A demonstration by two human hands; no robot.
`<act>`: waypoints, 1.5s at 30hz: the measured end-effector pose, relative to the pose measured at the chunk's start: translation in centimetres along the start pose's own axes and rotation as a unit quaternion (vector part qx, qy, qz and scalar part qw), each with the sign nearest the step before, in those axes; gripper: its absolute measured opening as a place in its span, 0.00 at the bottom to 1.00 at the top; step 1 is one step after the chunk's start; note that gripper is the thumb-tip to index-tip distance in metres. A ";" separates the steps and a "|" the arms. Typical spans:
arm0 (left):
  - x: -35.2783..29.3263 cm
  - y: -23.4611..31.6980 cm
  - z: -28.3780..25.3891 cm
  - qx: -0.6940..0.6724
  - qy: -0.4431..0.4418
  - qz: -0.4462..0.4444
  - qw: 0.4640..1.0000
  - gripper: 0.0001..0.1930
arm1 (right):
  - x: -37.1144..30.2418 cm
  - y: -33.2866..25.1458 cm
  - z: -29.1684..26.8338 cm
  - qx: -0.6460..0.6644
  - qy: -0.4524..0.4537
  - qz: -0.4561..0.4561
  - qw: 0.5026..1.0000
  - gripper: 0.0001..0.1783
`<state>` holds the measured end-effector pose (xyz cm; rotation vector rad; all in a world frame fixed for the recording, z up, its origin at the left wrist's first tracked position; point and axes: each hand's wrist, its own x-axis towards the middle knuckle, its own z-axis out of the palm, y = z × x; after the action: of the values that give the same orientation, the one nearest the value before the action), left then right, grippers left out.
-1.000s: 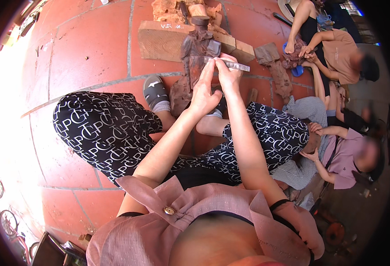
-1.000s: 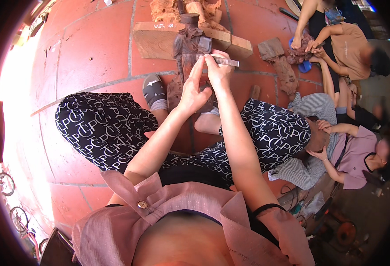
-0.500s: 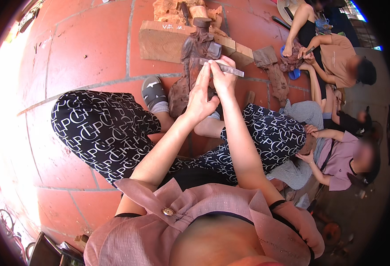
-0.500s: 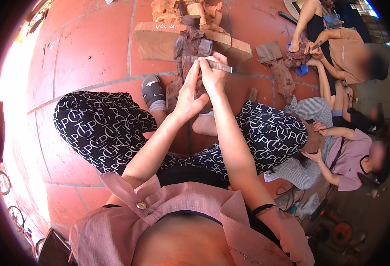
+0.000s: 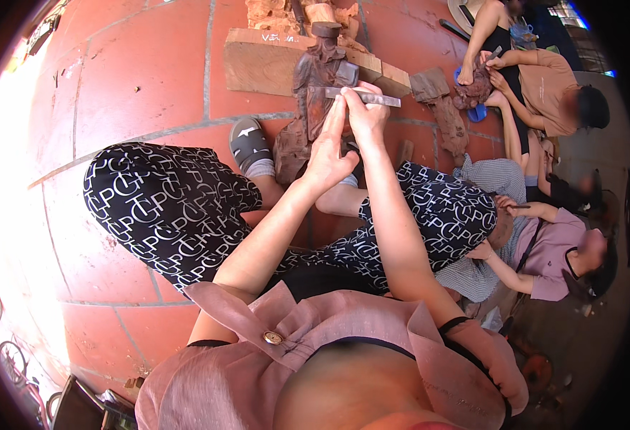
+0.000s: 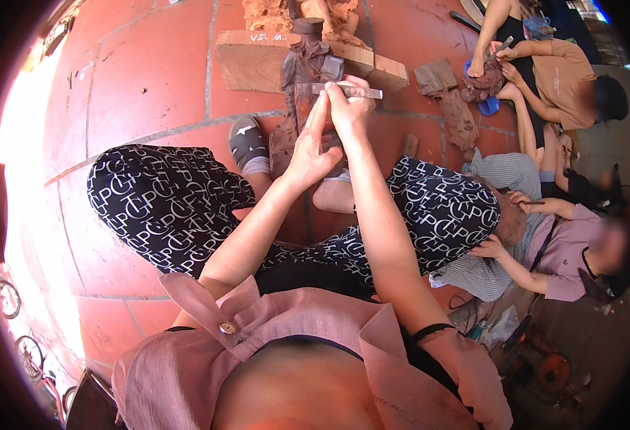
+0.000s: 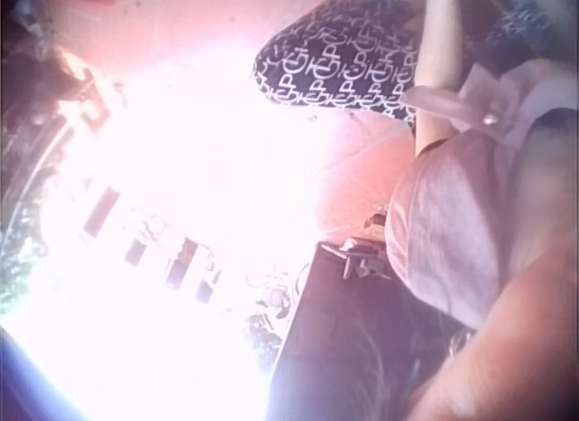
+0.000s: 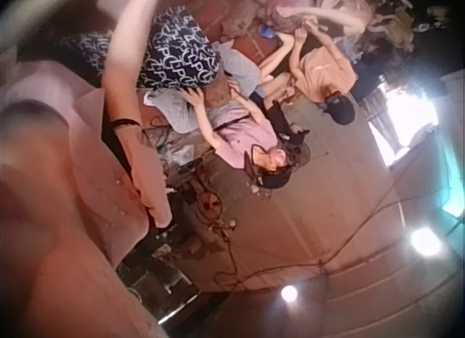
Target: The person sits on the floor and uses a metal chisel to carve a dark wooden object. They hold the wood with one hand and the tool with the other, repeatedly striking and scraping the surface to shape it. Other people are visible in the background, also working on similar wooden pieces.
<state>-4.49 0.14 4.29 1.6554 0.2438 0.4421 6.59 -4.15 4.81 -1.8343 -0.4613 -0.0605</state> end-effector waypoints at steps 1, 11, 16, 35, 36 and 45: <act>0.0 0.2 0.0 0.010 -0.026 0.006 1.000 0.48 | -0.1 0.3 -0.2 0.053 0.014 0.054 0.997 0.14; -0.7 -0.2 -0.3 0.061 0.042 0.028 0.997 0.47 | -0.9 0.6 1.5 -0.004 0.033 0.021 0.999 0.22; 0.0 0.2 -0.5 0.027 -0.029 0.007 0.999 0.47 | 0.1 0.0 0.2 0.042 0.029 0.087 0.995 0.08; -0.6 -0.8 0.1 0.083 0.049 0.046 0.994 0.44 | -0.9 -0.2 1.5 -0.013 0.054 0.008 0.998 0.10; -0.4 -0.6 0.2 0.099 0.033 0.068 0.992 0.44 | -0.7 -0.7 0.9 0.036 0.047 0.052 0.997 0.12; -0.6 -1.1 0.0 0.062 0.066 0.034 0.995 0.44 | -1.2 -0.7 1.7 -0.004 0.024 0.008 1.000 0.20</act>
<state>-4.88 0.05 3.15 1.7612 0.3192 0.5982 4.94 -2.72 4.62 -1.8407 -0.4135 -0.0965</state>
